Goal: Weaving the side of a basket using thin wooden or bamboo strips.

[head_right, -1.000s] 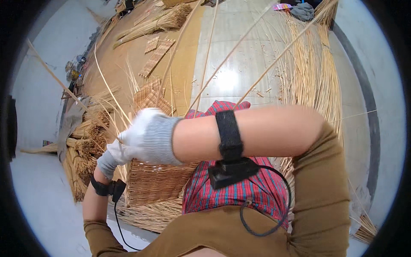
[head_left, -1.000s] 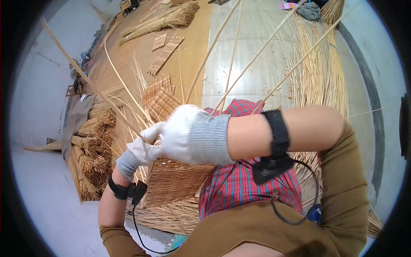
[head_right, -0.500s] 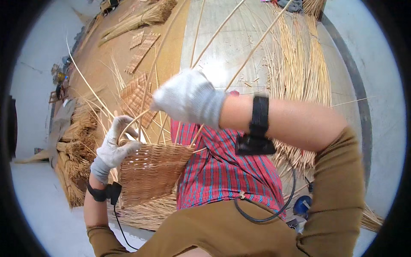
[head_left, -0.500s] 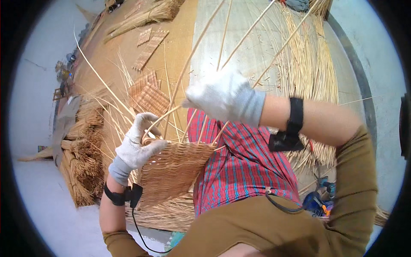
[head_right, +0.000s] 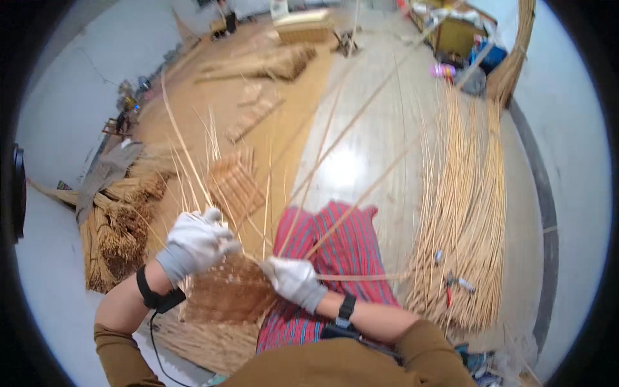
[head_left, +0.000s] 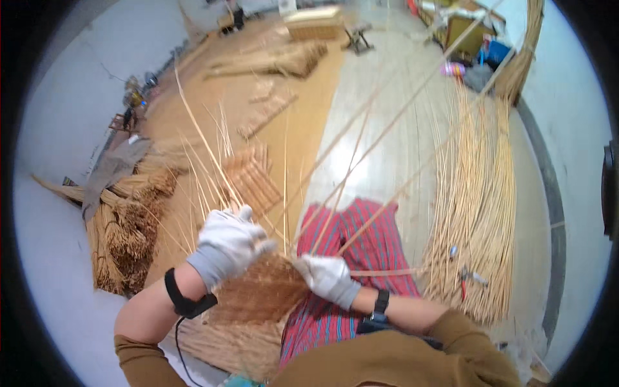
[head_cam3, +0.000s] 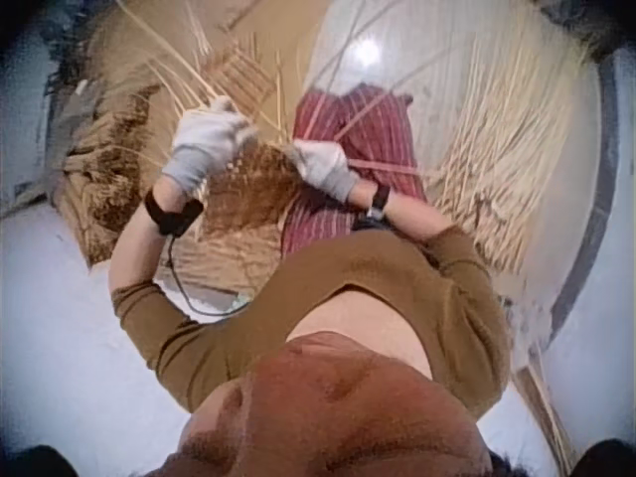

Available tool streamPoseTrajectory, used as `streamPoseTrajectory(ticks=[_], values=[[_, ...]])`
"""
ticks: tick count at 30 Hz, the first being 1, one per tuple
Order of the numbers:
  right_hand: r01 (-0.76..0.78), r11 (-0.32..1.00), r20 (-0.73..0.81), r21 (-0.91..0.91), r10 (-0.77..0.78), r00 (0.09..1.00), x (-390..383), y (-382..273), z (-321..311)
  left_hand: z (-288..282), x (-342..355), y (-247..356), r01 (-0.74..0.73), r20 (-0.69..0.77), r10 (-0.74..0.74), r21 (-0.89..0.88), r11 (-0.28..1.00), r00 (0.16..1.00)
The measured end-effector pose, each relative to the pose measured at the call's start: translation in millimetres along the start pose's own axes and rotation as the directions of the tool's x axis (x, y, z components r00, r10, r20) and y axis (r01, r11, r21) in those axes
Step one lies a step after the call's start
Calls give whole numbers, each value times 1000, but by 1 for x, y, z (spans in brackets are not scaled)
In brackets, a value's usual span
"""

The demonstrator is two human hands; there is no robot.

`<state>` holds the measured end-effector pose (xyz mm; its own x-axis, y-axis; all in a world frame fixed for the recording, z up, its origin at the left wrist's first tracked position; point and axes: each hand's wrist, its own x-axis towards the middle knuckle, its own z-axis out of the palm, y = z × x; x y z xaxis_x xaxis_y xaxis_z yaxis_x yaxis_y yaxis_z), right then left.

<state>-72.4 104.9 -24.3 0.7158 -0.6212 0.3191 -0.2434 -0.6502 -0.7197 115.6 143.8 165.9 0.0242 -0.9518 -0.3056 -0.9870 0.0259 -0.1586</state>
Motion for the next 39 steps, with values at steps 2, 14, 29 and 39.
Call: streamPoseTrajectory(ticks=[2,14,29,39], values=[[-7,1000,57,-10,8,998,-3,-6,-5,-11,-3,7,6,39,-18,288,958,999],[-308,947,369,-94,321,872,1,-4,-51,-34,-41,1,-21,99,11,97,995,995],[380,925,-121,-14,-378,918,199,-139,-223,-193,-141,-28,37,-935,-49,-38,999,351],[210,873,35,-439,-217,976,138,-64,-230,-39,-25,-20,-186,-883,-239,-336,923,404]])
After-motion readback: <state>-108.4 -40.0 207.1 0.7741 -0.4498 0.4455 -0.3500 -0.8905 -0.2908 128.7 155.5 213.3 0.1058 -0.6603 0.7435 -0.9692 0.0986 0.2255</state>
